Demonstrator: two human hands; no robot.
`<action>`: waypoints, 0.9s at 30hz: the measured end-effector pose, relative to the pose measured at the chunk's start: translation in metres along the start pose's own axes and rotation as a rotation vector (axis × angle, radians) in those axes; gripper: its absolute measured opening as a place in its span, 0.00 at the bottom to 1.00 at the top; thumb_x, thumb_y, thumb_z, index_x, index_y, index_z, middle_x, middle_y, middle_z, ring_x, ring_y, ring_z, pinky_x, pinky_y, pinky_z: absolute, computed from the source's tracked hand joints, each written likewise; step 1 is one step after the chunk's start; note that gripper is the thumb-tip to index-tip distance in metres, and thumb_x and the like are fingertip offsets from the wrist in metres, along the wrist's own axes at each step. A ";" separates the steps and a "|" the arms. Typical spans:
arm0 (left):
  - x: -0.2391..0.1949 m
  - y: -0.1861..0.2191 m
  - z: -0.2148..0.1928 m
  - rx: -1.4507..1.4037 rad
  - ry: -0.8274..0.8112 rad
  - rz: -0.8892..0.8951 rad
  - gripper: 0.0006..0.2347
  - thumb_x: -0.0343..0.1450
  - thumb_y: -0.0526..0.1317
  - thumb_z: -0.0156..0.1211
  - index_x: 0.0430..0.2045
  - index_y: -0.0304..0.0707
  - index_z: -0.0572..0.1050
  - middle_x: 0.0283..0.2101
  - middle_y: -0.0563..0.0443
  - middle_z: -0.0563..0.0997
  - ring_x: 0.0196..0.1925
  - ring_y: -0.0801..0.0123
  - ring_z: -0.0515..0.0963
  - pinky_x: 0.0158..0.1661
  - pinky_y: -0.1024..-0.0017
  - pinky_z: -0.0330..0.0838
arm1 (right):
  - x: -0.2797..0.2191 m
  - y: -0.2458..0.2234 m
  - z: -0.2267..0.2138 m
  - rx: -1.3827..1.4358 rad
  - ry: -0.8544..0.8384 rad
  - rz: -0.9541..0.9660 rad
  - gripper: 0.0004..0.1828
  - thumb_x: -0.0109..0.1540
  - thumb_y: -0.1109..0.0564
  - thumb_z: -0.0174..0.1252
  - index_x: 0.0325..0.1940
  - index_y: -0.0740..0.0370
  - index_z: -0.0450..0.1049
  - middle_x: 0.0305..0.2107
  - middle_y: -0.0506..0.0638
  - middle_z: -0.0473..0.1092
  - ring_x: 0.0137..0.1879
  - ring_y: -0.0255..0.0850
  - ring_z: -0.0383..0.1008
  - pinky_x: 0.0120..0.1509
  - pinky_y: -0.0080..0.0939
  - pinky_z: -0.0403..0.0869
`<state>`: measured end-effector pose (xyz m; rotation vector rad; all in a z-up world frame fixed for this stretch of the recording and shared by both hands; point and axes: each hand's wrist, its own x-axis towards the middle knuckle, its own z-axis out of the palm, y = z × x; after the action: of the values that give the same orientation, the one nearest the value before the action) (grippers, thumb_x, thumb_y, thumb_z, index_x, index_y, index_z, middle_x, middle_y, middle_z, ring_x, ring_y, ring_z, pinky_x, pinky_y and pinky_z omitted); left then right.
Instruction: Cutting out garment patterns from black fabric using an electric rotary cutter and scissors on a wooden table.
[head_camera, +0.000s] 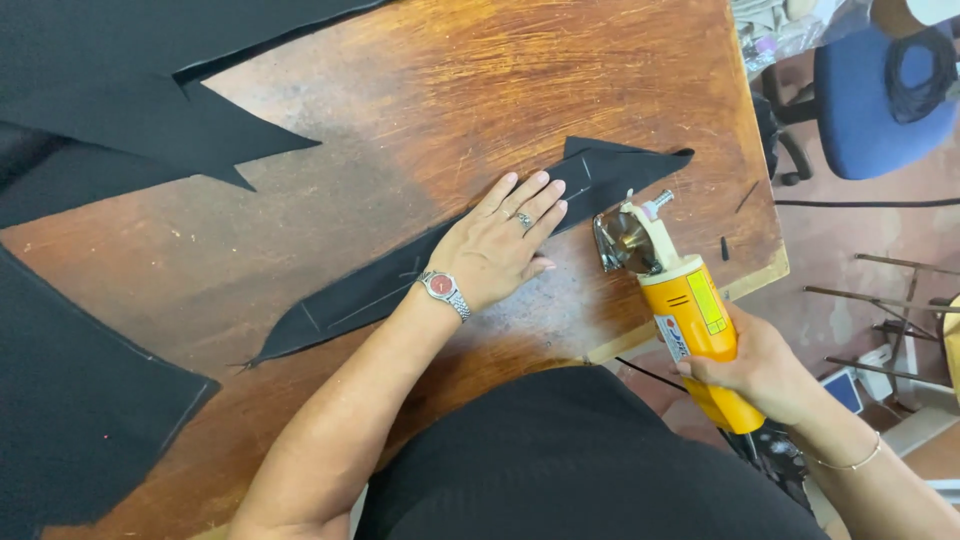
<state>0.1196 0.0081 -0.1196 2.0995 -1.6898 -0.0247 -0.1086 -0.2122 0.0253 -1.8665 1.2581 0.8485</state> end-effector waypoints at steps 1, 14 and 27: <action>0.000 -0.001 0.001 -0.009 0.000 -0.002 0.28 0.75 0.55 0.54 0.67 0.37 0.65 0.74 0.43 0.61 0.78 0.54 0.54 0.76 0.54 0.43 | 0.001 -0.004 0.000 0.003 0.012 -0.007 0.33 0.51 0.57 0.68 0.60 0.56 0.70 0.54 0.54 0.79 0.57 0.48 0.81 0.57 0.48 0.82; 0.000 -0.003 -0.001 -0.047 0.030 0.030 0.26 0.73 0.53 0.59 0.67 0.50 0.67 0.73 0.41 0.62 0.77 0.49 0.56 0.75 0.51 0.45 | 0.007 -0.029 -0.006 -0.045 0.070 -0.005 0.30 0.50 0.55 0.69 0.56 0.60 0.71 0.50 0.56 0.79 0.50 0.49 0.82 0.51 0.47 0.80; -0.001 -0.004 0.000 -0.050 0.041 0.026 0.25 0.72 0.53 0.59 0.66 0.50 0.69 0.73 0.40 0.62 0.77 0.49 0.56 0.75 0.50 0.44 | 0.006 -0.058 -0.002 -0.038 0.076 -0.062 0.31 0.49 0.55 0.69 0.56 0.58 0.70 0.47 0.55 0.79 0.47 0.48 0.81 0.50 0.47 0.81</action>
<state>0.1229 0.0099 -0.1208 2.0276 -1.6749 -0.0152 -0.0521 -0.2019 0.0327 -1.9743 1.2309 0.7799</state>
